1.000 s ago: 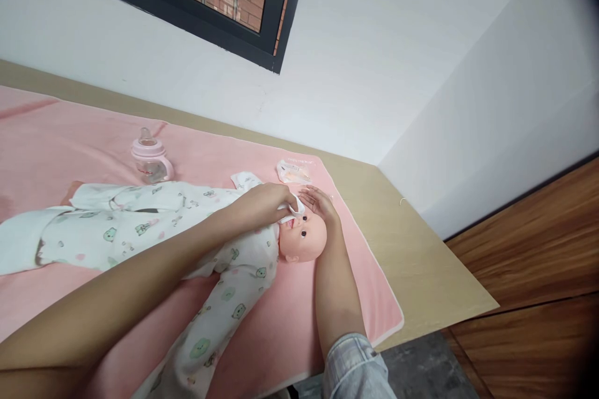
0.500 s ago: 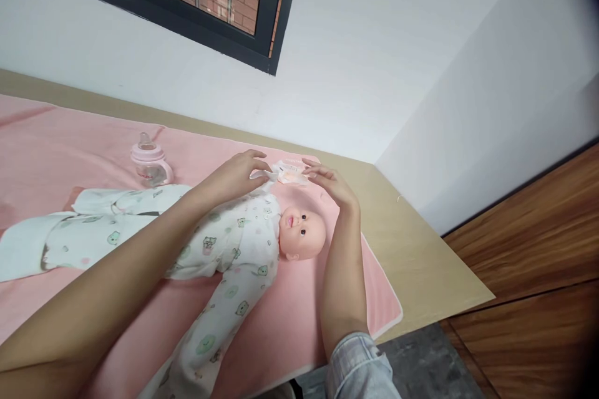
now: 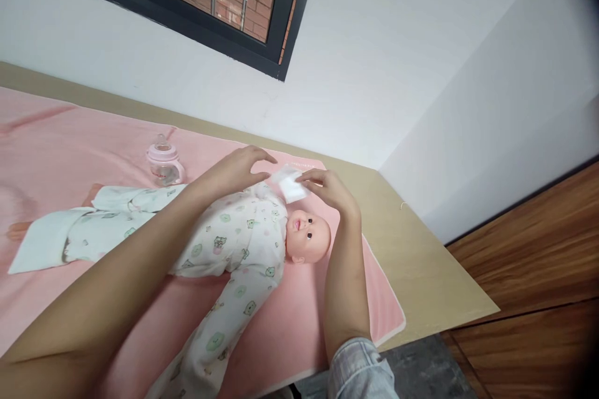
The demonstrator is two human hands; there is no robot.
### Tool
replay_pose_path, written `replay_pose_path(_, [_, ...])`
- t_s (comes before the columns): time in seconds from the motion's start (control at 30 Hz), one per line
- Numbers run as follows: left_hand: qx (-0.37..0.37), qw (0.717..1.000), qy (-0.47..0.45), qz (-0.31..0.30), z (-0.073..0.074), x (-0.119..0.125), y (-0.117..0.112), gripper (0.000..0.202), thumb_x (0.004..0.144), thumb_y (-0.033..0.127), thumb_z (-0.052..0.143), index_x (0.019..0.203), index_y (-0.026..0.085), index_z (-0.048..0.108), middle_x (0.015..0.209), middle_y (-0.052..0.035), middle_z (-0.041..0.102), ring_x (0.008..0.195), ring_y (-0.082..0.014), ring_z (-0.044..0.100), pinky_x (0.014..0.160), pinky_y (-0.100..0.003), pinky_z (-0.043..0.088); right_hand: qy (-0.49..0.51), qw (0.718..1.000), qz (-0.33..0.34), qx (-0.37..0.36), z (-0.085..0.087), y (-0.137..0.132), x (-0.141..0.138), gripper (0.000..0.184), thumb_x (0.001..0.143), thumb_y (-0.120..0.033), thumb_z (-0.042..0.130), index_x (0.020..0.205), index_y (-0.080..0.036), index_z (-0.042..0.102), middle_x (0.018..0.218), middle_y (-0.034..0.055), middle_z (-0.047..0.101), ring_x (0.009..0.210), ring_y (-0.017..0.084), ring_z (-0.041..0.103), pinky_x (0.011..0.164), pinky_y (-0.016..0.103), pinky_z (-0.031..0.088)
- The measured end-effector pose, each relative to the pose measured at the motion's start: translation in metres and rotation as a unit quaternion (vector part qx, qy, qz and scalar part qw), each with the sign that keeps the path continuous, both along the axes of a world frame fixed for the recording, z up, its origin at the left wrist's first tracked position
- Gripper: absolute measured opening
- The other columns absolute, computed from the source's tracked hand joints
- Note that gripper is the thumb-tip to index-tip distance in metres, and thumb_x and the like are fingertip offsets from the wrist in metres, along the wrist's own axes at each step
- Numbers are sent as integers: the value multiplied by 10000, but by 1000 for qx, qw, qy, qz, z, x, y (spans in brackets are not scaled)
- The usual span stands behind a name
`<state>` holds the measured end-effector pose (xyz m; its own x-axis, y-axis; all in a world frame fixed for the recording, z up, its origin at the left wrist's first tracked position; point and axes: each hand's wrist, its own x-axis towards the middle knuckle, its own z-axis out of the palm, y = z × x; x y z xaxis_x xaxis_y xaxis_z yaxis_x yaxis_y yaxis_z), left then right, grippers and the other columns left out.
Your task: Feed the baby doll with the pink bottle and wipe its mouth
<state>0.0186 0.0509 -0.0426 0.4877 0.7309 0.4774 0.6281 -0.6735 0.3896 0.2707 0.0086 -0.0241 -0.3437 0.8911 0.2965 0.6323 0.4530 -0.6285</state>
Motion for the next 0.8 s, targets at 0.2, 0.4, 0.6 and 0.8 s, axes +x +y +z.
replay_pose_path(0.2, [-1,985,-63,159,22,-56,12,431,858,425,563,1230,214,617,1286,-67,600,1126,-275,583,927,-376,470,80,977,-198,19,-25,27,39,283,778,-204,569,1005,-158,733,694,15,644,613,116,540,631,266,445])
replay_pose_path(0.4, [-75,934,-109,332,18,-123,27,600,811,463,640,1330,197,502,1249,-83,600,1028,-273,616,870,-399,488,135,967,-216,-10,-51,72,51,382,751,-223,607,1121,-177,691,677,-7,636,600,107,538,702,283,495])
replay_pose_path(0.6, [-145,916,-24,373,-18,-177,53,1134,647,530,782,1512,118,175,1227,-175,582,1066,-331,580,851,-423,478,281,944,-117,-126,-62,107,33,499,774,-200,613,1270,-158,577,1174,88,674,823,118,680,911,320,540])
replay_pose_path(0.8, [-190,927,7,323,-44,-188,79,1088,574,474,812,1453,113,282,1153,-193,595,1061,-415,558,822,-527,483,294,921,-135,-218,-72,107,35,516,796,-204,653,1298,-167,539,1177,101,681,776,128,709,946,391,541])
